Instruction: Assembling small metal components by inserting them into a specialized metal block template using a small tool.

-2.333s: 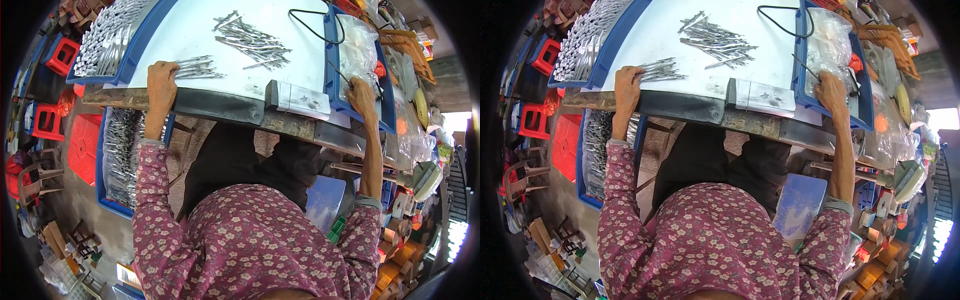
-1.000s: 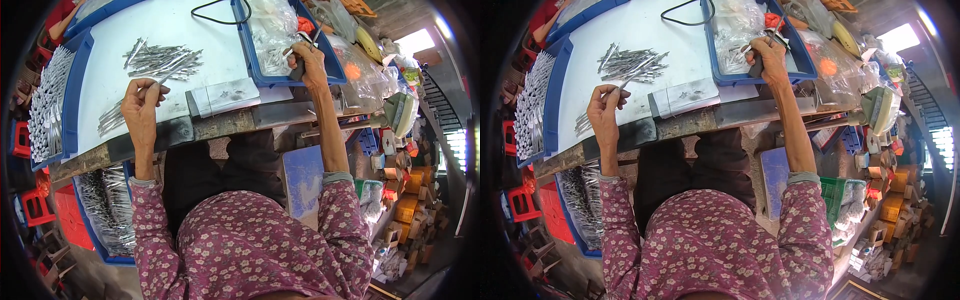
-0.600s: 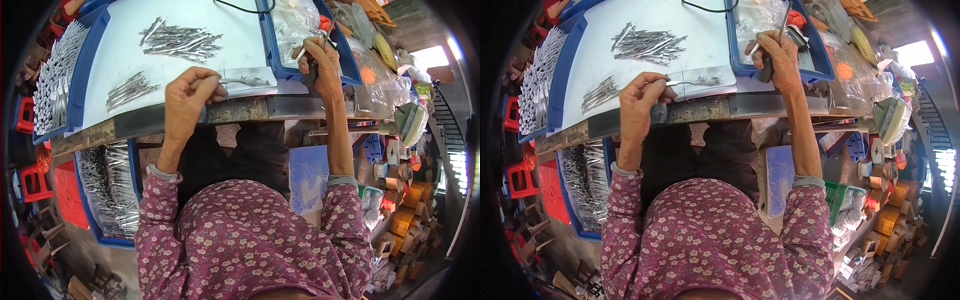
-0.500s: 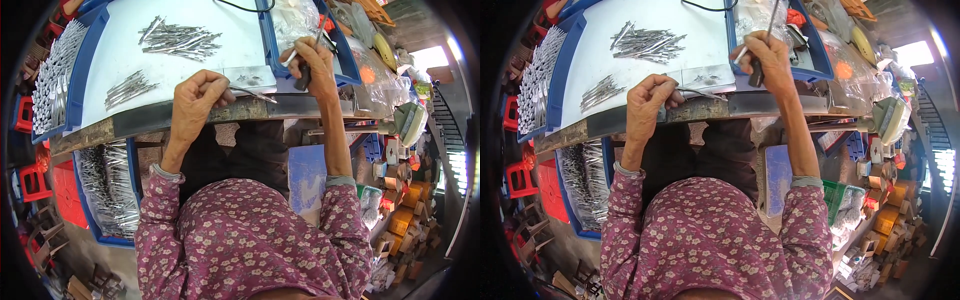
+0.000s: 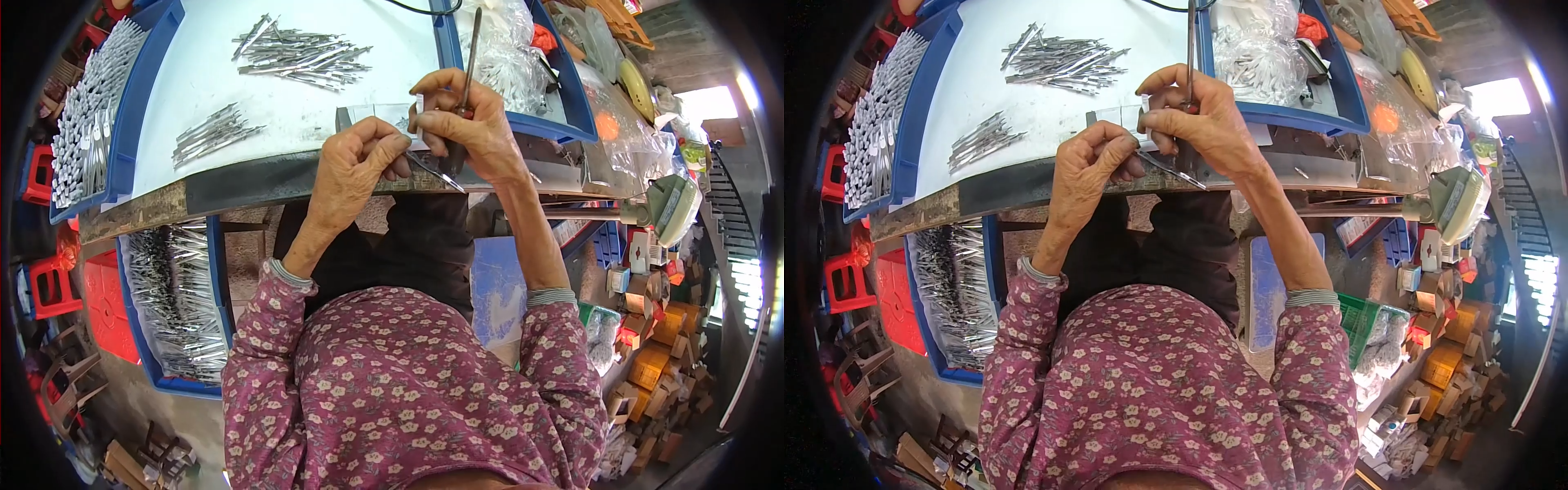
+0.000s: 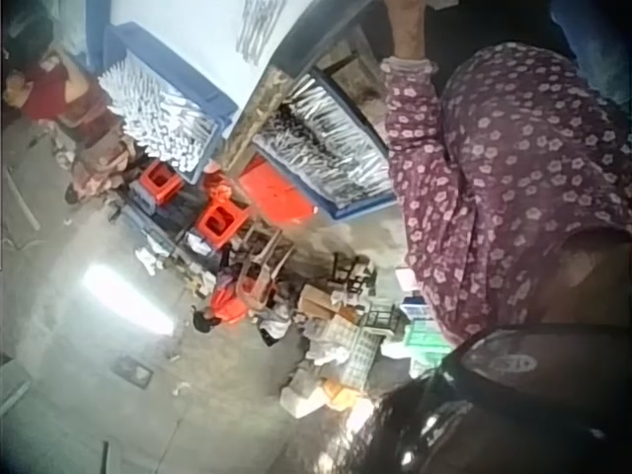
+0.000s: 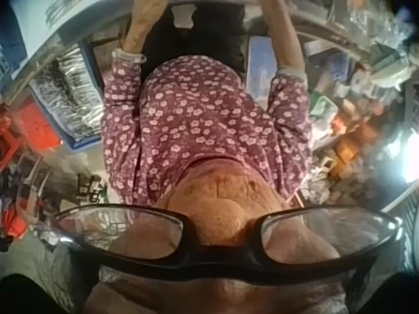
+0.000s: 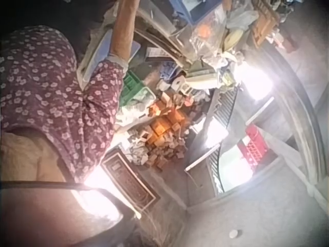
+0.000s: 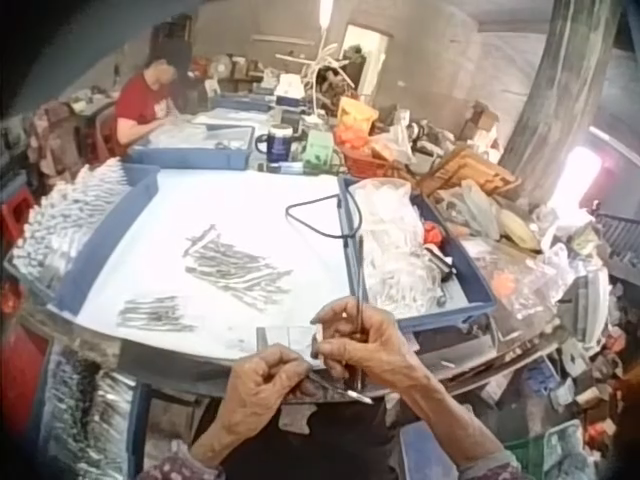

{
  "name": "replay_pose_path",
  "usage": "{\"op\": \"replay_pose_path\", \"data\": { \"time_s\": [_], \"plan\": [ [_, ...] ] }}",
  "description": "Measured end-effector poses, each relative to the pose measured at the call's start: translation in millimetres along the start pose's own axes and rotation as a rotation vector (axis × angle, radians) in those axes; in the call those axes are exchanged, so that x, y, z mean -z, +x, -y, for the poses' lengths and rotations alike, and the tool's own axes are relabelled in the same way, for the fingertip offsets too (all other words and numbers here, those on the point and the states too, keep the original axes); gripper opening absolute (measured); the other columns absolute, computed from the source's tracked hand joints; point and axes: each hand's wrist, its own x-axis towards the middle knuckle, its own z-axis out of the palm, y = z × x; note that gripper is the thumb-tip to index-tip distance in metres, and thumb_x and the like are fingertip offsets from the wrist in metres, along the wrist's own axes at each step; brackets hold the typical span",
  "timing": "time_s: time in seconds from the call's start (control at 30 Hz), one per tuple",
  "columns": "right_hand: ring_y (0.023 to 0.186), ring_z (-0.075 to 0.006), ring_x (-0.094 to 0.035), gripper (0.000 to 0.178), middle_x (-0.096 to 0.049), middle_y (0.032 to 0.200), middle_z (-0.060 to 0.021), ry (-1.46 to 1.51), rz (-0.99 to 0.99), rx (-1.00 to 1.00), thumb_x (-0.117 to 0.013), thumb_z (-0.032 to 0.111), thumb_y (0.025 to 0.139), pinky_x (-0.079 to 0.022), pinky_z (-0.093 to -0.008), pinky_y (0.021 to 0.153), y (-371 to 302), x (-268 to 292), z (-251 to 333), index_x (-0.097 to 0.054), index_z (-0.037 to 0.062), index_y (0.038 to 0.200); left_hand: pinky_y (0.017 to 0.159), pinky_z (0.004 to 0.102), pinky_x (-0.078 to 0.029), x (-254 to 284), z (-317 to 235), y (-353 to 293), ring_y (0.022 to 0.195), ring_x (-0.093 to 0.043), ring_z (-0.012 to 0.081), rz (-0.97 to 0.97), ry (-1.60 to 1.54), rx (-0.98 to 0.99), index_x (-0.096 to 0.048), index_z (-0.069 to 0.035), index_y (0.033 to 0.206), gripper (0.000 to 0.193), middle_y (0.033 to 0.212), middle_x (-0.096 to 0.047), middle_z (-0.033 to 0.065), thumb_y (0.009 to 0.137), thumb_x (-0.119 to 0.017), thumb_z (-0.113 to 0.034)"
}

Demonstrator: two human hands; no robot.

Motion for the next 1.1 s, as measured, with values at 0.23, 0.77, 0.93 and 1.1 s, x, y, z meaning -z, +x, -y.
{"op": "replay_pose_path", "data": {
  "time_s": [0.23,0.77,0.93,1.1],
  "plan": [
    [0.051,-0.0077,-0.052,0.019,-0.058,0.066,-0.0056,0.07,-0.013,-0.111,-0.066,0.003,0.078,-0.037,-0.0185,0.043,2.2,-1.3,-3.9,-0.058,-0.0049,0.093,0.053,0.0177,-0.042,2.0,2.1,-1.4,0.057,-0.054,0.0046,-0.013,-0.015,0.002,-0.06,-0.001,0.086,0.019,0.064,-0.06,0.002,0.09,-0.057,-0.019],
    [0.07,-0.0304,-0.059,0.023,-0.059,0.082,-0.0107,-0.946,-0.006,0.357,-0.06,-0.001,0.076,-0.045,-0.0363,0.059,-29.6,-33.8,-0.7,-0.058,0.0043,0.099,0.052,0.0157,-0.04,19.0,14.8,-2.8,0.056,-0.053,0.0044,-0.133,-0.167,-0.145,-0.058,-0.001,0.087,0.02,0.065,-0.06,0.0011,0.091,-0.056,-0.021],
    [0.065,-0.0258,-0.058,0.029,-0.056,0.074,-0.0086,-1.152,-0.015,0.535,-0.061,-0.004,0.068,-0.044,-0.0348,0.054,-34.8,-35.0,1.0,-0.058,0.0057,0.095,0.052,0.0157,-0.039,18.2,13.2,-3.7,0.057,-0.053,0.0043,-0.134,-0.175,-0.133,-0.058,-0.003,0.087,0.021,0.065,-0.06,0.0014,0.091,-0.055,-0.024],
    [0.058,-0.0239,-0.055,0.029,-0.052,0.065,-0.0074,-1.268,-0.028,0.643,-0.066,-0.004,0.07,-0.042,-0.0331,0.05,-37.7,-35.7,-0.7,-0.06,0.0052,0.097,0.052,0.0162,-0.039,15.2,13.3,-4.7,0.057,-0.053,0.0045,-0.116,-0.202,-0.143,-0.058,-0.004,0.086,0.022,0.066,-0.061,0.0018,0.091,-0.055,-0.025]
  ]
}}
